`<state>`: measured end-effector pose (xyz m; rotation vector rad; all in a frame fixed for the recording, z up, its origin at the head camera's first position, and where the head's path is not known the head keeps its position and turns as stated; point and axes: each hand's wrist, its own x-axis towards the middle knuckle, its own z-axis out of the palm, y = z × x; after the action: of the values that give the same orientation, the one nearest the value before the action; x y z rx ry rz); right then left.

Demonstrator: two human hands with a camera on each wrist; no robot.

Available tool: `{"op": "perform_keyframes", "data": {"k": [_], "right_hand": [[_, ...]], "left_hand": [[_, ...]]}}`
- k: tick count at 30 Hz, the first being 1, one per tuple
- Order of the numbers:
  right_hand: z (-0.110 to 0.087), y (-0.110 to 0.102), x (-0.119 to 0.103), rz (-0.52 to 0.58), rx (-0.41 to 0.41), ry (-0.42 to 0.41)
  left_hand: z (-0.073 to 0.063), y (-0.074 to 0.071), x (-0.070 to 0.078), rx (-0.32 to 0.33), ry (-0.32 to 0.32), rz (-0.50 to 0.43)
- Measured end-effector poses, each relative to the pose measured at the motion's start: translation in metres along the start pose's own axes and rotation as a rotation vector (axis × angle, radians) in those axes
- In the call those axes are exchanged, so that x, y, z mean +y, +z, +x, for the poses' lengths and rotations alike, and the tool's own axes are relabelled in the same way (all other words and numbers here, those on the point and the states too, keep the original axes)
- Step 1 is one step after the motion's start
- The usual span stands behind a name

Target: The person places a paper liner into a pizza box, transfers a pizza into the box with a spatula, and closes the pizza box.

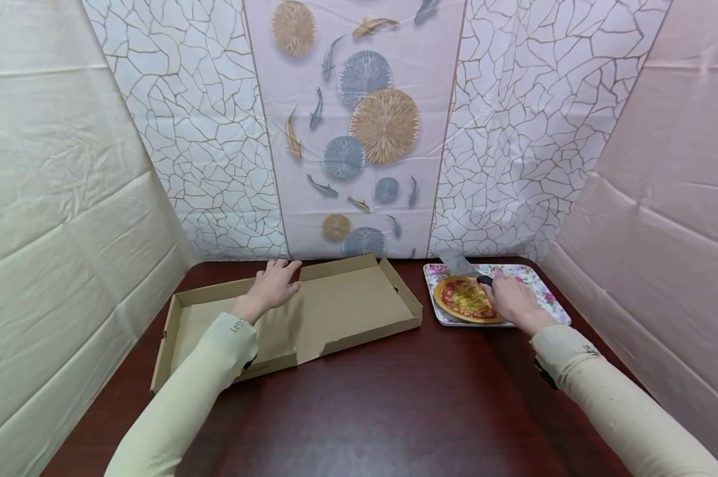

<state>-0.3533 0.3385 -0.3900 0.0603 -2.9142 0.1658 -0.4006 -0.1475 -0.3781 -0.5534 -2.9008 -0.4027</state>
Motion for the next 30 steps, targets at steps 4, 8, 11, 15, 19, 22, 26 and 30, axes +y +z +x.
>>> {"op": "perform_keyframes", "data": {"k": [4, 8, 11, 15, 19, 22, 26, 30], "right_hand": [[0.001, -0.001, -0.003, -0.005, 0.006, -0.002], [0.002, -0.001, -0.006, -0.008, 0.013, -0.007], [0.003, -0.001, -0.008, -0.009, 0.025, -0.015], [0.002, -0.001, -0.01, -0.019, 0.041, -0.032], [0.002, -0.003, -0.013, -0.02, 0.043, -0.045], [0.001, -0.004, -0.017, -0.004, 0.046, -0.06], [0.001, -0.006, -0.021, 0.007, 0.065, -0.075], [0.001, -0.007, -0.024, -0.002, 0.076, -0.078]], "left_hand": [[0.001, 0.001, 0.001, 0.001, -0.001, -0.001], [0.001, 0.002, 0.003, 0.003, 0.004, 0.015], [0.0, 0.002, 0.005, 0.009, 0.006, 0.024], [0.001, 0.002, 0.008, 0.016, 0.008, 0.021], [0.002, 0.002, 0.009, 0.021, 0.019, 0.018], [0.003, 0.004, 0.01, 0.01, 0.023, 0.023], [0.003, 0.005, 0.012, -0.011, 0.031, 0.018], [0.003, 0.005, 0.015, -0.018, 0.032, 0.009]]}}
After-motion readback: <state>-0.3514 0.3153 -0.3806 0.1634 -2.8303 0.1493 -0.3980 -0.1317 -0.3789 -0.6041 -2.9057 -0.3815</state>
